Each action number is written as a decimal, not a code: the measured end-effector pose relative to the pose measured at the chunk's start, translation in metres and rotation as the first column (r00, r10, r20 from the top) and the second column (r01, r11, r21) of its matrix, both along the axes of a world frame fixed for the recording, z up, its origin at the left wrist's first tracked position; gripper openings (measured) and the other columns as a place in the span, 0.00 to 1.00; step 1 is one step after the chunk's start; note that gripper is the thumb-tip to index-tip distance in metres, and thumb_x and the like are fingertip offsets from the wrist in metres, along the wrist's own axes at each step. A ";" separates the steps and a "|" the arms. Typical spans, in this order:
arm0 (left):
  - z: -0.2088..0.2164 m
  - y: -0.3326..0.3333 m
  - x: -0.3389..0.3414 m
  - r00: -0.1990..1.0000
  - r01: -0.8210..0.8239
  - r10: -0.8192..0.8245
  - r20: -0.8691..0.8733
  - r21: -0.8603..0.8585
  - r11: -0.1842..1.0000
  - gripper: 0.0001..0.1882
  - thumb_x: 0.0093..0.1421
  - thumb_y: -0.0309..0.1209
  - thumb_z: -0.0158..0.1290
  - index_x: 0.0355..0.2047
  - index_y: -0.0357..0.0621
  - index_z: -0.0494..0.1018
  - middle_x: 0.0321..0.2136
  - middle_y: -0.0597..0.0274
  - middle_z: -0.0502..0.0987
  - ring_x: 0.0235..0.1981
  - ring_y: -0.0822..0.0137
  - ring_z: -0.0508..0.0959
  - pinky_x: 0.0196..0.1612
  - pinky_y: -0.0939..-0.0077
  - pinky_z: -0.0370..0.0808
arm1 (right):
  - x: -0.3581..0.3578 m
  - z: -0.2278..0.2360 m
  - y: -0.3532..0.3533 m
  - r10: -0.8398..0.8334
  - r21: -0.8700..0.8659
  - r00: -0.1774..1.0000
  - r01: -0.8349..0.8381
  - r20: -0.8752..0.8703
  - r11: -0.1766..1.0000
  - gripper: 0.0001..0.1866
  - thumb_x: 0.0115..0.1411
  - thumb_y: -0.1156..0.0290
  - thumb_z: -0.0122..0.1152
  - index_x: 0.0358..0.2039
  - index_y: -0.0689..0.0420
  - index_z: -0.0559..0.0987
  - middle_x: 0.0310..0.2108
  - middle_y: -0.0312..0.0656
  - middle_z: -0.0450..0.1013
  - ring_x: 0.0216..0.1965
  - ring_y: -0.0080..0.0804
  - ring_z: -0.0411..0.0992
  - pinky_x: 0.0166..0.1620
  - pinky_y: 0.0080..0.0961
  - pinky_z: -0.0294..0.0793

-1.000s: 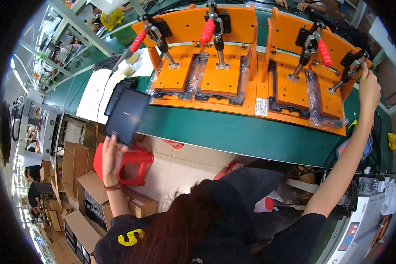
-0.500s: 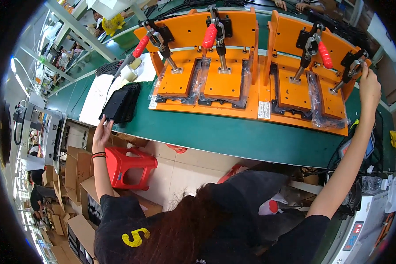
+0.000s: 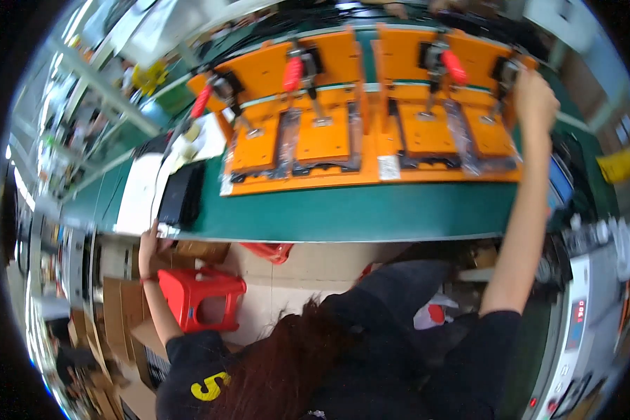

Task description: Assemble tablet frames and test components using a manual press machine.

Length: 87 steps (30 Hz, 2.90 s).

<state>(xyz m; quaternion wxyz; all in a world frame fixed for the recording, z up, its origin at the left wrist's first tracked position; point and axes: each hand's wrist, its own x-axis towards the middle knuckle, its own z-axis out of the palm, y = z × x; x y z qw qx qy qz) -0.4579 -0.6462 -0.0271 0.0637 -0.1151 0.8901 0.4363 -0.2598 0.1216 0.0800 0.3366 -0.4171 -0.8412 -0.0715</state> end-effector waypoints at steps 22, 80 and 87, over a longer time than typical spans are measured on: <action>-0.130 0.537 0.336 -0.811 0.549 -0.581 0.062 0.424 -0.721 0.19 0.64 0.39 0.43 0.33 0.35 0.75 0.25 0.61 0.77 0.28 0.74 0.76 0.31 0.81 0.71 | 0.421 -0.228 -0.352 -0.676 -0.669 0.606 0.298 -0.419 0.681 0.14 0.52 0.81 0.50 0.41 0.59 0.71 0.31 0.44 0.75 0.33 0.41 0.73 0.41 0.31 0.70; 0.038 0.551 0.468 -0.500 0.023 -0.746 -0.439 0.855 -0.518 0.59 0.44 0.54 0.61 0.64 0.55 0.32 0.59 0.50 0.51 0.59 0.53 0.59 0.58 0.56 0.57 | 0.414 -0.057 -0.349 -0.388 -0.475 0.648 0.045 -0.656 0.879 0.09 0.61 0.70 0.49 0.38 0.61 0.71 0.22 0.39 0.67 0.19 0.25 0.63 0.24 0.20 0.64; 0.017 0.569 0.416 -0.173 0.137 -0.919 -0.355 0.915 -0.380 0.63 0.33 0.53 0.68 0.63 0.59 0.39 0.55 0.53 0.54 0.52 0.52 0.62 0.57 0.45 0.60 | 0.328 -0.095 -0.299 -0.176 -0.243 0.824 0.048 -0.538 0.969 0.18 0.57 0.62 0.53 0.43 0.60 0.76 0.32 0.46 0.71 0.30 0.37 0.69 0.36 0.32 0.65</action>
